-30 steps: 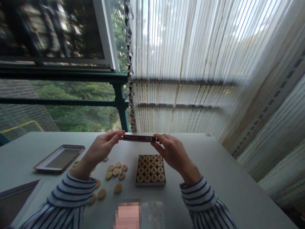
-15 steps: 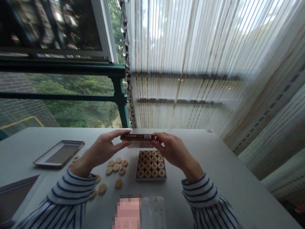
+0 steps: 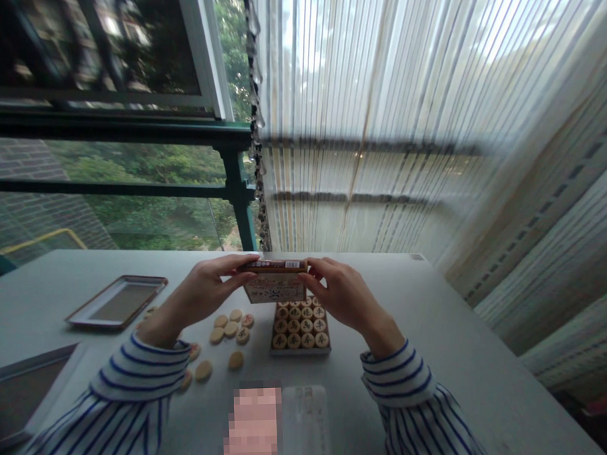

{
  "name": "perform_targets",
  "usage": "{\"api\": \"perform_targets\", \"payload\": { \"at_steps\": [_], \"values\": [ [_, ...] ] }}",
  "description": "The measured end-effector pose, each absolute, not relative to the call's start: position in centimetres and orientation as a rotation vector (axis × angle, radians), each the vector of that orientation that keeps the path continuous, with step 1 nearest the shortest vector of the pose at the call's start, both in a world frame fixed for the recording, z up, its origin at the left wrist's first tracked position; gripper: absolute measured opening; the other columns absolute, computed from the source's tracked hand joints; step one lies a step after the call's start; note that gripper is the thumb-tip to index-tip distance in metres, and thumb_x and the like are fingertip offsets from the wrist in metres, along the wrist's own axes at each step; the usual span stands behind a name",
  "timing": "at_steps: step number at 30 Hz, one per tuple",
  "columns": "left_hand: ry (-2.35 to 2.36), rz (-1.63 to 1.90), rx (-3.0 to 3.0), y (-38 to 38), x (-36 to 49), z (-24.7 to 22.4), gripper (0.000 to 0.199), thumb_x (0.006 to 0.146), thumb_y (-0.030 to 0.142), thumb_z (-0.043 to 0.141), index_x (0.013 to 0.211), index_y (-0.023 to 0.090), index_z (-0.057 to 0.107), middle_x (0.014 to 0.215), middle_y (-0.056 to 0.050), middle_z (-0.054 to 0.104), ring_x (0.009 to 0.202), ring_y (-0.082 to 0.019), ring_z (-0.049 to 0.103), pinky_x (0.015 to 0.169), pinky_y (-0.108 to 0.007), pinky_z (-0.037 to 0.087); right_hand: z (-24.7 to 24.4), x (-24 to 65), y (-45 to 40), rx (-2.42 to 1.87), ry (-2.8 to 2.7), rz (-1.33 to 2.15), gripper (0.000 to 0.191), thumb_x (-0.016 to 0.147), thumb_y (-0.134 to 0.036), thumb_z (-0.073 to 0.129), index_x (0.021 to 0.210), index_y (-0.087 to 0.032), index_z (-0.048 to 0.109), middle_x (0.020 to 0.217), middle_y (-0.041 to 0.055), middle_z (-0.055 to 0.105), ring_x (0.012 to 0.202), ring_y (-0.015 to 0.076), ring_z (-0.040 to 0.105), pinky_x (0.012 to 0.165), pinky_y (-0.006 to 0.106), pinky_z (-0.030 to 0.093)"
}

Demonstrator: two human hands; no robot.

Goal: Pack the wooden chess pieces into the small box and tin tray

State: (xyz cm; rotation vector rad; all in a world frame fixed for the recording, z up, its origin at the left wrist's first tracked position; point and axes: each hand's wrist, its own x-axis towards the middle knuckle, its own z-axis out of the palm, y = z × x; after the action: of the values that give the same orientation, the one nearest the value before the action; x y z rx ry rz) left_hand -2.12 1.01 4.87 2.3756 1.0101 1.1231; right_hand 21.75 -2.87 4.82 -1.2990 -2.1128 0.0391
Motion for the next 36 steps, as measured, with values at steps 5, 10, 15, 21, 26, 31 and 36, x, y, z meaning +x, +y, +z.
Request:
{"api": "perform_targets", "payload": {
  "at_steps": [5,10,15,21,26,31,36],
  "values": [
    [1.005,1.115,2.343,0.98,-2.05,4.96,0.034,0.080,0.035,0.050,0.109,0.019,0.060,0.104,-0.006,0.065,0.089,-0.018,0.061,0.075,-0.030,0.051,4.79,21.69,-2.81,-1.284,-2.097,0.082,0.023,0.086,-0.033,0.045,0.099,-0.021,0.060,0.082,0.0024,0.062,0.070,0.0132,0.055,0.066,0.027,0.044],
    [0.995,1.086,2.295,1.15,-1.99,4.80,0.036,0.080,0.037,0.049,0.109,0.020,0.060,0.107,-0.006,0.063,0.093,-0.019,0.059,0.076,-0.030,0.052,4.97,21.64,-2.92,-1.235,-2.091,0.121,0.025,0.087,-0.032,0.044,0.101,-0.020,0.060,0.084,0.0038,0.064,0.072,0.0134,0.056,0.066,0.027,0.045],
    [1.030,1.110,2.250,1.25,-2.21,4.61,0.036,0.080,0.039,0.049,0.108,0.019,0.060,0.105,-0.007,0.064,0.092,-0.019,0.059,0.077,-0.031,0.052,4.68,21.78,-2.66,-1.218,-2.073,0.171,0.027,0.086,-0.032,0.045,0.107,-0.021,0.058,0.087,0.0038,0.065,0.074,0.0139,0.058,0.067,0.028,0.047],
    [1.061,1.101,2.206,1.20,-2.15,4.57,0.038,0.080,0.041,0.048,0.108,0.017,0.059,0.104,-0.008,0.064,0.091,-0.020,0.059,0.073,-0.031,0.052,4.29,21.94,-2.42,-1.210,-2.098,0.235,0.028,0.085,-0.029,0.046,0.109,-0.021,0.057,0.090,0.0035,0.067,0.077,0.0144,0.060,0.069,0.029,0.048],
    [1.031,1.054,2.226,1.12,-2.07,4.59,0.037,0.081,0.040,0.047,0.109,0.018,0.058,0.102,-0.006,0.064,0.087,-0.018,0.060,0.069,-0.028,0.052,4.55,21.91,-2.61,-1.225,-2.087,0.218,0.024,0.084,-0.025,0.047,0.104,-0.022,0.059,0.088,0.0020,0.067,0.077,0.0139,0.060,0.070,0.028,0.047],
    [1.081,1.047,2.373,0.92,-2.22,4.90,0.035,0.081,0.037,0.047,0.109,0.018,0.058,0.102,-0.008,0.063,0.091,-0.019,0.058,0.081,-0.035,0.047,4.73,21.82,-2.78,-1.220,-2.058,0.135,0.024,0.083,-0.026,0.049,0.105,-0.022,0.059,0.088,0.0026,0.065,0.076,0.0139,0.059,0.069,0.028,0.047],
    [1.063,1.115,2.448,0.53,-1.81,5.25,0.037,0.078,0.034,0.053,0.111,0.017,0.056,0.104,-0.008,0.062,0.094,-0.020,0.057,0.084,-0.037,0.046,4.82,21.64,-2.95,-1.182,-2.059,0.023,0.025,0.082,-0.029,0.051,0.104,-0.021,0.059,0.088,0.0046,0.065,0.078,0.0155,0.059,0.072,0.031,0.047]
  ]
}}
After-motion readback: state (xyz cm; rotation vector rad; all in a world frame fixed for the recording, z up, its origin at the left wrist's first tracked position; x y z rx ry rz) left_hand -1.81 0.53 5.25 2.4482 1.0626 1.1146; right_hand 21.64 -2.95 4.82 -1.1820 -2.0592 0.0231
